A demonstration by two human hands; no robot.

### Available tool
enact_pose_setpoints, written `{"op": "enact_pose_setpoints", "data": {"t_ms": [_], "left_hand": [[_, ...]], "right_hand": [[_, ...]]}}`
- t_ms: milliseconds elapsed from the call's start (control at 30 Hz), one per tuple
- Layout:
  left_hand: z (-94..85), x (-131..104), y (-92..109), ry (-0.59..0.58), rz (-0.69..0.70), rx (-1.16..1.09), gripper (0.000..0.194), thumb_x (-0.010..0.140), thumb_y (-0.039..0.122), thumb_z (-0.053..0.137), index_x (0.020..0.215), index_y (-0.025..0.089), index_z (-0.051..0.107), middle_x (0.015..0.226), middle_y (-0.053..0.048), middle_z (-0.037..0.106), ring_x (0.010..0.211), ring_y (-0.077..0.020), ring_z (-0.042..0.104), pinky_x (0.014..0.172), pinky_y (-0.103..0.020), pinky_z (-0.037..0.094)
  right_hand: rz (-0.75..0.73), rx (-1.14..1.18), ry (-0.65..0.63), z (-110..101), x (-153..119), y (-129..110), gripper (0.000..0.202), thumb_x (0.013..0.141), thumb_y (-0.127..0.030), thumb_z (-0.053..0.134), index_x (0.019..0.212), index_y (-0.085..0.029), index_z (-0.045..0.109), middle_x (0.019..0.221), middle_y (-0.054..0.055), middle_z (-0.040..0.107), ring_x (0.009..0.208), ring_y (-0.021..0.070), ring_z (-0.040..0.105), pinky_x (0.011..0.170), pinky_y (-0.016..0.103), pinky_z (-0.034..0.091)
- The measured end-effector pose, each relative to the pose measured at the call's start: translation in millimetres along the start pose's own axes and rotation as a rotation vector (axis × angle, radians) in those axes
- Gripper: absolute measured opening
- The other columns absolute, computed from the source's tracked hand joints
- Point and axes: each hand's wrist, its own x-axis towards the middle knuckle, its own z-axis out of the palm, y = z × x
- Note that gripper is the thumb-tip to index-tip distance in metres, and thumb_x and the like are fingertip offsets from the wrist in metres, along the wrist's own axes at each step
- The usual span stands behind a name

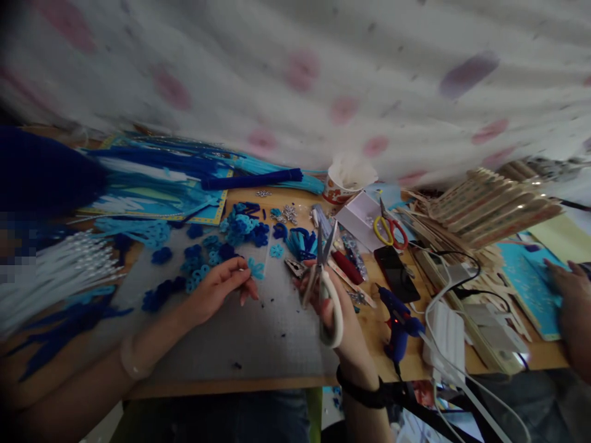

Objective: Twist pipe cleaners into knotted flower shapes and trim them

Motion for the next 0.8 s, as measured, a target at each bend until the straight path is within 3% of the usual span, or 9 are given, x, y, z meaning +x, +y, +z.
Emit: {"op": "enact_pose_setpoints", "data": {"t_ms": [67, 133, 300, 400, 567, 667, 800], "left_hand": [[1.6, -1.8, -1.7, -0.062, 0.011, 0.023, 0.039, 0.088, 0.056, 0.065, 0.089, 0.02, 0.05, 0.063, -0.001, 0.072, 0.052, -0.012, 0.056, 0.053, -0.024, 0.042], [4.1, -4.0, -4.5, -0.126, 0.005, 0.046, 0.039, 0.09, 0.058, 0.061, 0.091, 0.021, 0.05, 0.059, 0.0, 0.069, 0.049, -0.0121, 0.054, 0.049, -0.024, 0.04], [9.8, -11.6, -8.3, -0.266, -0.019, 0.229, 0.034, 0.098, 0.054, 0.047, 0.091, 0.021, 0.052, 0.064, -0.001, 0.069, 0.051, -0.0135, 0.055, 0.051, -0.025, 0.041], [10.0, -15.5, -1.4, -0.301, 0.067, 0.472, 0.029, 0.102, 0.04, 0.042, 0.085, 0.021, 0.056, 0.068, -0.001, 0.07, 0.061, -0.015, 0.061, 0.063, -0.027, 0.044], [7.7, -18.1, 12.5, -0.31, 0.155, 0.769, 0.025, 0.094, 0.03, 0.053, 0.075, 0.019, 0.066, 0.06, 0.0, 0.064, 0.062, -0.0147, 0.059, 0.063, -0.027, 0.041], [5.3, -15.3, 12.8, -0.27, 0.023, 0.566, 0.02, 0.087, 0.034, 0.064, 0.075, 0.018, 0.069, 0.063, 0.0, 0.068, 0.057, -0.0128, 0.057, 0.058, -0.025, 0.043], [5.2, -9.0, 7.7, -0.037, -0.113, 0.15, 0.034, 0.068, 0.044, 0.084, 0.083, 0.018, 0.068, 0.071, -0.002, 0.072, 0.052, -0.0126, 0.058, 0.055, -0.027, 0.049]], "right_hand": [[0.036, 0.068, 0.024, 12.7, 1.6, -2.1, 0.051, 0.088, -0.069, 0.061, 0.115, -0.026, 0.062, 0.096, 0.007, 0.071, 0.089, 0.0249, 0.07, 0.081, 0.04, 0.059], [0.078, 0.061, 0.069, 23.4, 4.4, -5.9, 0.038, 0.085, -0.057, 0.071, 0.102, -0.024, 0.063, 0.084, 0.004, 0.071, 0.074, 0.0205, 0.068, 0.069, 0.033, 0.058], [0.242, 0.095, 0.02, 40.3, 7.3, -7.6, 0.046, 0.065, -0.049, 0.089, 0.091, -0.02, 0.064, 0.067, -0.003, 0.063, 0.05, 0.0113, 0.05, 0.046, 0.023, 0.044], [0.326, 0.143, -0.024, 42.2, 5.5, -3.6, 0.048, 0.062, -0.048, 0.09, 0.09, -0.02, 0.064, 0.061, -0.006, 0.057, 0.045, 0.0094, 0.046, 0.042, 0.021, 0.039], [0.281, 0.115, -0.059, 40.7, 4.2, -1.8, 0.046, 0.057, -0.037, 0.094, 0.089, -0.02, 0.066, 0.066, -0.002, 0.066, 0.054, 0.0123, 0.057, 0.05, 0.022, 0.046], [0.218, 0.094, -0.032, 42.2, 4.8, -3.9, 0.043, 0.057, -0.037, 0.092, 0.087, -0.02, 0.067, 0.069, -0.001, 0.068, 0.06, 0.0157, 0.063, 0.055, 0.025, 0.051], [0.206, 0.124, 0.177, 52.2, 4.0, -6.7, 0.041, 0.064, -0.043, 0.087, 0.09, -0.021, 0.065, 0.07, 0.0, 0.067, 0.053, 0.0149, 0.058, 0.049, 0.026, 0.048]]}}
